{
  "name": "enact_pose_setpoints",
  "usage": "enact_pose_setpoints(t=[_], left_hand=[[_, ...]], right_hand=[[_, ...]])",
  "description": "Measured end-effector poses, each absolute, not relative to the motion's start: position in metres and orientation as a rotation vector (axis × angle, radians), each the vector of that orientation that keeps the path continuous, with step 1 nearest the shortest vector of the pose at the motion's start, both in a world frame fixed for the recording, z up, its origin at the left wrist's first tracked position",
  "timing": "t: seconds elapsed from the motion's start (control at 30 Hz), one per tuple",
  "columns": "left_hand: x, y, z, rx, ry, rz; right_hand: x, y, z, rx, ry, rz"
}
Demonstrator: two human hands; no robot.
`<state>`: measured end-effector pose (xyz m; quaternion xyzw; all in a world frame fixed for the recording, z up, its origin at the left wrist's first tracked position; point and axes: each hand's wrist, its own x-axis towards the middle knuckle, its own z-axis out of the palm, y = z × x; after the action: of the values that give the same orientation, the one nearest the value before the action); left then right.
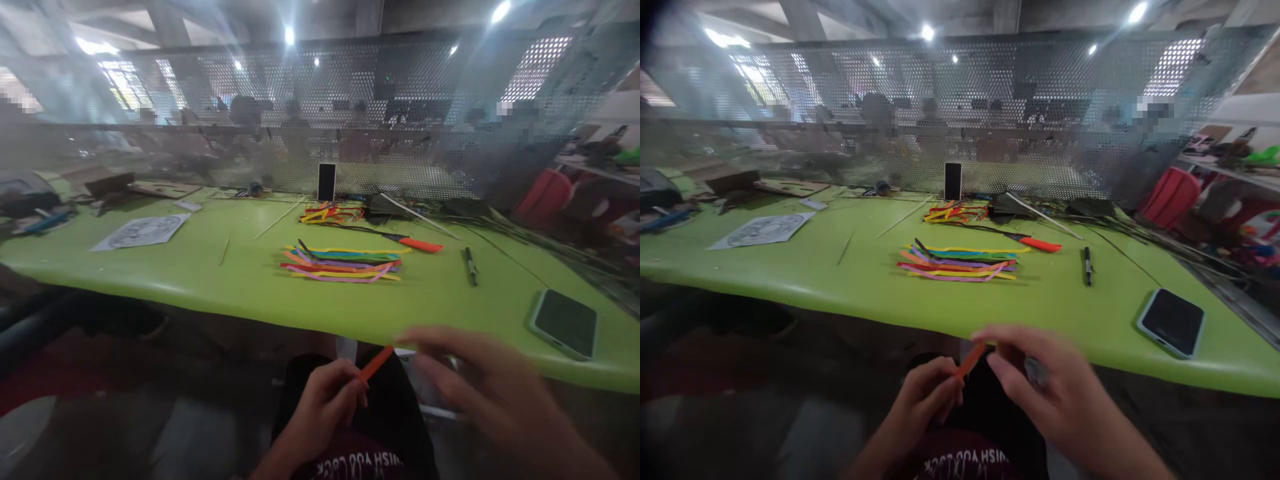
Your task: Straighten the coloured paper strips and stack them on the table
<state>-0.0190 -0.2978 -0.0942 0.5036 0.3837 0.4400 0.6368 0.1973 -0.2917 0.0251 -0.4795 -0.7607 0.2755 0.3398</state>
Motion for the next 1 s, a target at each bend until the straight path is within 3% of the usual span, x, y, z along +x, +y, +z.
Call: enact_pose_setpoints(t=[0.2, 0.37, 0.77, 1.0], left_hand=[[-0.009, -0.272, -0.052, 1.045, 0.824, 1.082], [-0.006, -0.258, -0.051, 1.059, 0.838, 1.084], [-0.034, -0.241, -0.042, 1.118, 0.856, 1.084], [-0.033, -0.215, -0.031, 1.196, 0.767, 1.210]], right_hand=[[0.158, -0.248, -0.005, -1.114, -1.881, 1.417], [0.155, -0.223, -0.002, -1.164, -1.773, 1.202], [0.163, -0.160, 0.068, -0.876, -1.680, 0.866], [0.152, -0.144, 0.056, -0.704, -2.009, 1.221]])
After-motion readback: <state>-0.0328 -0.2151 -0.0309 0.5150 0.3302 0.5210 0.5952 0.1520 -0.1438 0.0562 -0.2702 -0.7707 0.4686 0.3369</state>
